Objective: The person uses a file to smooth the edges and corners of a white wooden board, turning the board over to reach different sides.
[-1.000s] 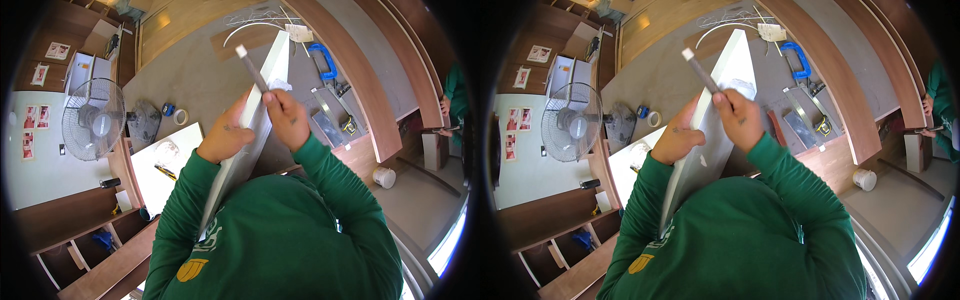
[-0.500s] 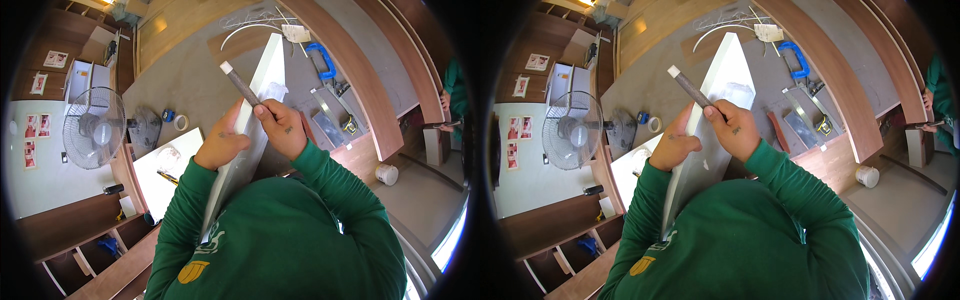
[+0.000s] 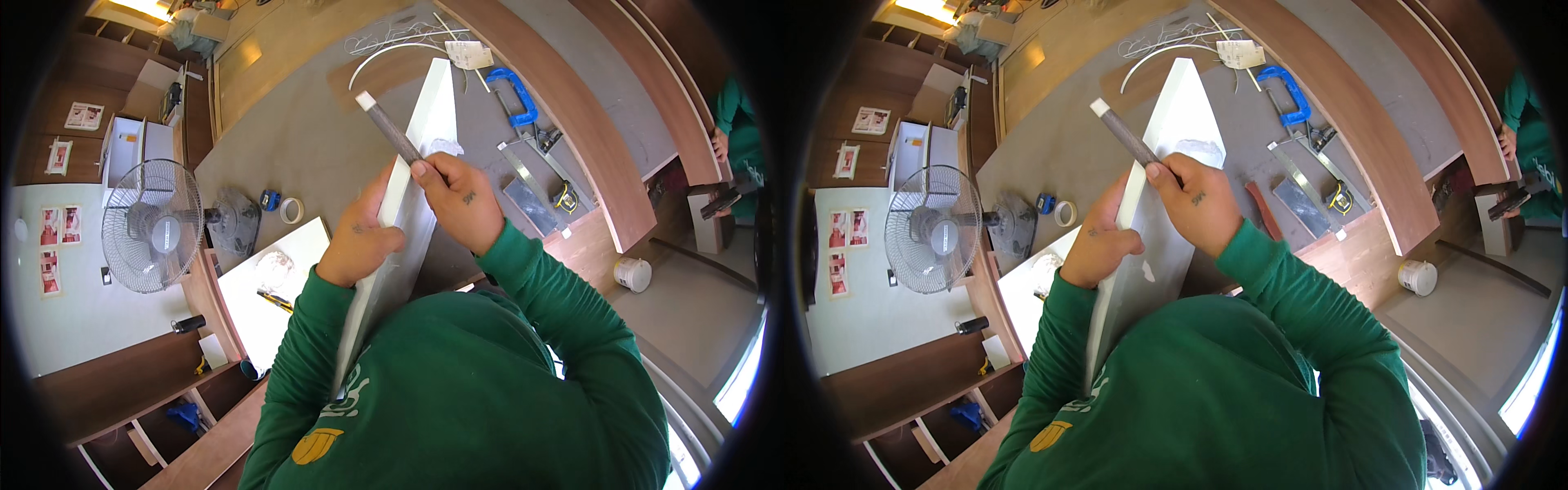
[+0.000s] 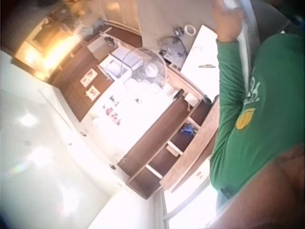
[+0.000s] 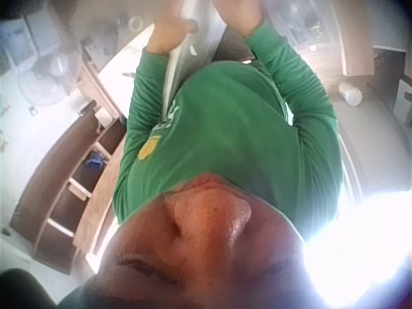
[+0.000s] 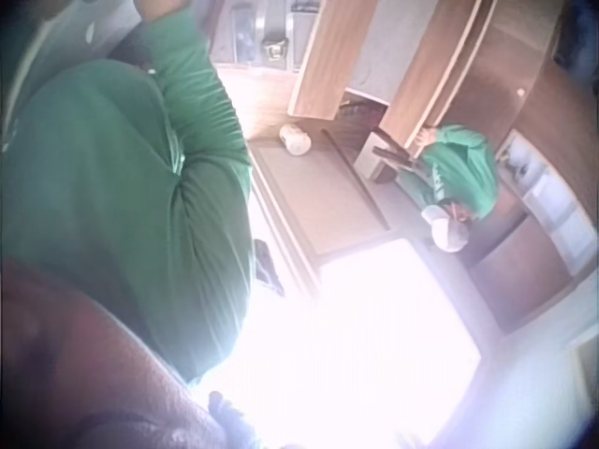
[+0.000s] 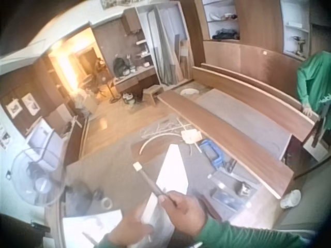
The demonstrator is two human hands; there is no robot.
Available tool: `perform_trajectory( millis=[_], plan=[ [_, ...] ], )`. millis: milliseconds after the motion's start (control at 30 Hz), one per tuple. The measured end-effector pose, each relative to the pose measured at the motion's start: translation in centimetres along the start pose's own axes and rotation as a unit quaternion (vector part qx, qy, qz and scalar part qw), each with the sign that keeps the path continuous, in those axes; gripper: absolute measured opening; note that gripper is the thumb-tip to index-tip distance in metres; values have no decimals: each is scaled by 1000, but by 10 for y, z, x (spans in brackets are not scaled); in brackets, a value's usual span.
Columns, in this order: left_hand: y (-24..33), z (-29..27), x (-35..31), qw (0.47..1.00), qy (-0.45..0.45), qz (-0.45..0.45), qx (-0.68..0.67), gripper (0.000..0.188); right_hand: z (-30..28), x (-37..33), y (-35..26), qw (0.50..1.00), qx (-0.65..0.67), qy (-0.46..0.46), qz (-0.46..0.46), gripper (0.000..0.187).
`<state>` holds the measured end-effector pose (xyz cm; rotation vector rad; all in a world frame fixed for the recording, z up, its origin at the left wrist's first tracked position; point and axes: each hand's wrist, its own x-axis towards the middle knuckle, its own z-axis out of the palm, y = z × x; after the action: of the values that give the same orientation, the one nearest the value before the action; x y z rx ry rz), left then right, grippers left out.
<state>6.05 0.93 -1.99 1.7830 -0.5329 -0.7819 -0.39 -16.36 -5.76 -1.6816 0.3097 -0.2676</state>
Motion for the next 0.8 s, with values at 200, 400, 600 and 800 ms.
perform_trajectory(
  millis=[200,400,600,800],
  plan=[
    [12,5,-6,998,6,-53,-44,97,0,-47,4,999,-30,-44,-2,30],
    [11,5,-2,998,-10,-33,-56,96,-7,14,-2,1000,-8,-11,18,35],
    [16,4,-8,995,1,-82,-50,97,-6,-52,-8,996,-39,-76,22,34],
    [9,6,-3,999,-5,-13,-48,94,-21,40,-22,990,32,-20,137,37]
  ],
)
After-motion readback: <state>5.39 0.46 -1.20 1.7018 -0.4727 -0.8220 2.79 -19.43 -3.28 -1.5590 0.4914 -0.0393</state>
